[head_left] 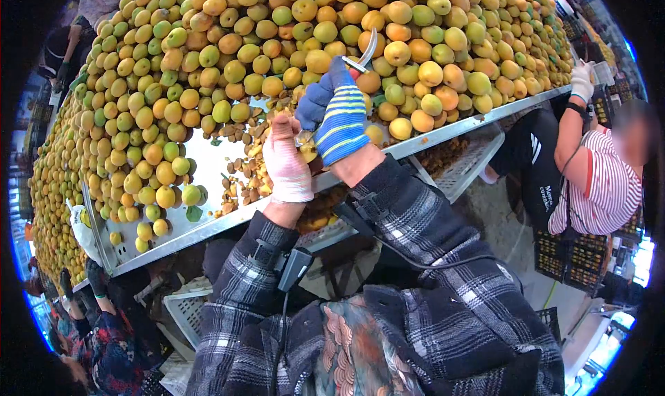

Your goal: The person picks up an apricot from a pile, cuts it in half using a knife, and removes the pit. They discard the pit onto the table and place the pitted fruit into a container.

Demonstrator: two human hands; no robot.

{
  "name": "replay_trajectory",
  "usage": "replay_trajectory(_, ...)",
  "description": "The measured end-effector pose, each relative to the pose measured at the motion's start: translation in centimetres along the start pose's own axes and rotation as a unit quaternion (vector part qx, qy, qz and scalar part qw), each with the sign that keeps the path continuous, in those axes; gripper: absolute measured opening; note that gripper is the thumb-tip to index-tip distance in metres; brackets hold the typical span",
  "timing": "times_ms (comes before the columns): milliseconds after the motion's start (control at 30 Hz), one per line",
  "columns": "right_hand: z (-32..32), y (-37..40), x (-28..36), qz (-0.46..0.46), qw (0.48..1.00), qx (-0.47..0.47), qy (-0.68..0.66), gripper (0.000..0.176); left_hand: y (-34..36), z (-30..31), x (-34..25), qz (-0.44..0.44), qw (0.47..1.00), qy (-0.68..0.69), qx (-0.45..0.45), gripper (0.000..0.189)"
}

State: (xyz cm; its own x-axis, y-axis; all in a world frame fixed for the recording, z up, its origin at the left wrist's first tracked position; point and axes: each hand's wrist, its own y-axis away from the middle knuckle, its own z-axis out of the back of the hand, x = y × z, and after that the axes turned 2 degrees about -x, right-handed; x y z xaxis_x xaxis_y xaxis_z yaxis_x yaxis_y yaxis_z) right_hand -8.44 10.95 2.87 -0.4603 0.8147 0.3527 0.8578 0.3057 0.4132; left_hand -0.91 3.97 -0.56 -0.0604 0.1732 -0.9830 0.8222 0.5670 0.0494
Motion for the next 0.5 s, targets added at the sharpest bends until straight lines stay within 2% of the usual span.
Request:
replay_trajectory(167, -0.2, 0.0, 1.0, 0.02, 0.998, 0.054, 0.006, 0.054, -1.1, 0.3, -0.4, 0.036, 0.998, 0.035, 0.042, 0.06)
replay_trajectory(200, -0.4, 0.3, 1.6, -0.008, 0.997, 0.078, -0.011, 0.053, -1.3, 0.3, -1.2, 0.075, 0.995, 0.05, 0.049, 0.065)
replay_trajectory(267, -0.9, 0.9, 2.1, 0.068, 0.988, 0.067, 0.122, 0.046, -1.7, 0.5, -2.6, 0.155, 0.983, 0.081, 0.061, 0.074)
replay_trajectory(300, -0.8, 0.9, 2.3, 0.125, 0.96, 0.045, 0.246, 0.035, -1.9, 0.9, -2.7, 0.145, 0.984, 0.078, 0.068, 0.076)
replay_trajectory(333, -0.7, 1.1, 1.3, 0.301, 0.86, 0.066, 0.406, 0.025, -1.9, 1.2, -2.8, 0.129, 0.988, 0.062, 0.064, 0.074)
replay_trajectory(400, 0.1, 2.5, 0.4, 0.312, 0.765, 0.143, 0.546, 0.023, -2.5, 1.5, -2.5, 0.112, 0.988, 0.075, 0.07, 0.072)
replay_trajectory(433, 0.5, 2.9, 0.2, 0.33, 0.662, 0.154, 0.655, 0.022, -2.6, 1.8, -2.2, 0.09, 0.992, 0.062, 0.059, 0.07)
replay_trajectory(467, 0.9, 3.3, 0.0, 0.337, 0.545, 0.161, 0.751, 0.024, -3.0, 1.4, -1.5, 0.059, 0.991, 0.11, 0.037, 0.067)
replay_trajectory(500, 1.3, 3.5, -0.3, 0.374, 0.538, 0.201, 0.729, 0.031, -3.3, 2.0, -0.8, 0.078, 0.988, 0.119, 0.053, 0.062)
